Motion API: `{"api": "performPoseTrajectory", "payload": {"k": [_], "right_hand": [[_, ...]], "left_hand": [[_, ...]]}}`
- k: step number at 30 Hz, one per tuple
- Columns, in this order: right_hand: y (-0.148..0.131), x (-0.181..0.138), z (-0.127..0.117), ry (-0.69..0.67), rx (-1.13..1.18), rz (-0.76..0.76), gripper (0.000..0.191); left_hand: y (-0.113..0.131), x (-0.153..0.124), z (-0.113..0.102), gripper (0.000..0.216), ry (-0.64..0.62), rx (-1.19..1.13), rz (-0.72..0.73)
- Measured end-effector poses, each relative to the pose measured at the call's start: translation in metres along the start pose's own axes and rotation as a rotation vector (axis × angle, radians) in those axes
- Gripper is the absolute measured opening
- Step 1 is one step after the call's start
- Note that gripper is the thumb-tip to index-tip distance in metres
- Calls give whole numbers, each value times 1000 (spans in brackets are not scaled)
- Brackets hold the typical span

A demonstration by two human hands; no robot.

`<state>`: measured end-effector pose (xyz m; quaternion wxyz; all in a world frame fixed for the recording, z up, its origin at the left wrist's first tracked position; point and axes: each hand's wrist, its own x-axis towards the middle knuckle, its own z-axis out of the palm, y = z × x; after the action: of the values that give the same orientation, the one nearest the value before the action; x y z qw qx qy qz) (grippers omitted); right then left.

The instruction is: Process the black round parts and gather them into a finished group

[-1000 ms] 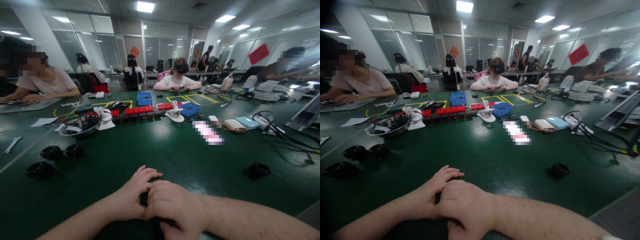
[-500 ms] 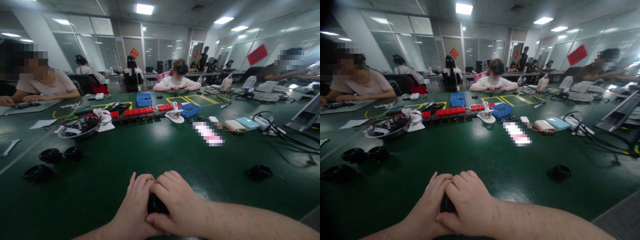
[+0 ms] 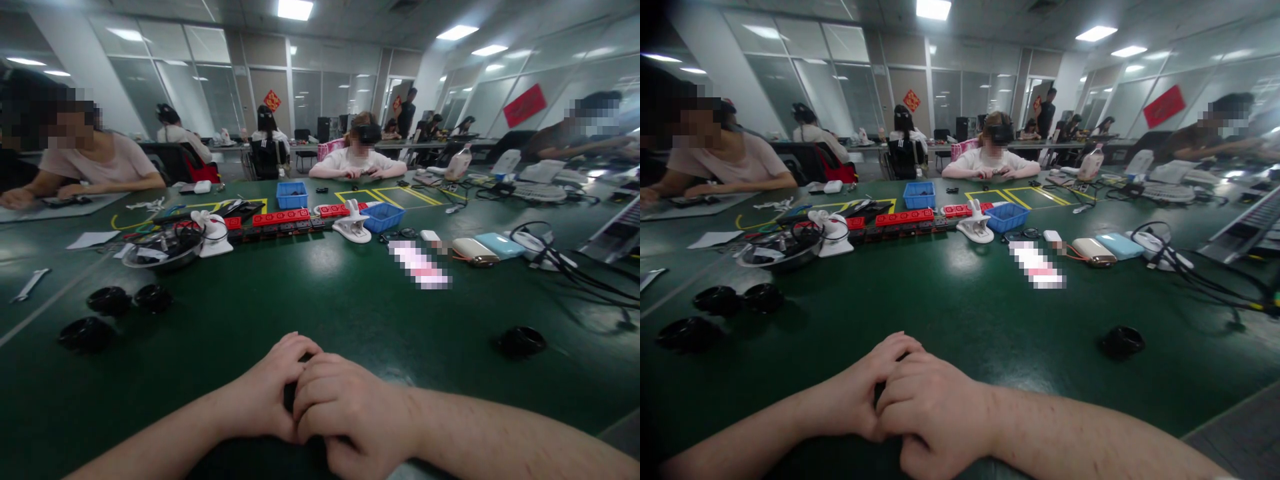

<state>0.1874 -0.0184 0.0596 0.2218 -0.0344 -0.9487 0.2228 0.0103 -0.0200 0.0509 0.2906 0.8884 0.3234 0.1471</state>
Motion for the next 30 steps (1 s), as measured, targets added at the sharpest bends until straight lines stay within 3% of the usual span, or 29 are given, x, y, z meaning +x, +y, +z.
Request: {"api": "performPoseTrajectory", "payload": {"k": [5,9,14,18,22,27,30], "right_hand": [[-1,0,2,68,8,-27,20],[-4,0,-1,192,-33,63,22],[-7,-2,0,220,-181,295,40],[-7,-3,5,162,-229,375,36],[-5,-2,3,146,-190,301,24],[-2,0,-2,166,-32,111,20],[-1,0,0,132,29,14,23]], "left_hand": [[0,-2,0,61,-37,17,-23],[4,-2,4,63,-20,23,-54],[18,-4,17,37,208,94,-244],[22,-5,23,25,218,113,-288],[16,-2,19,20,162,91,-218],[4,0,5,20,-14,-42,-79],[1,-1,-5,25,-78,-133,-114]]}}
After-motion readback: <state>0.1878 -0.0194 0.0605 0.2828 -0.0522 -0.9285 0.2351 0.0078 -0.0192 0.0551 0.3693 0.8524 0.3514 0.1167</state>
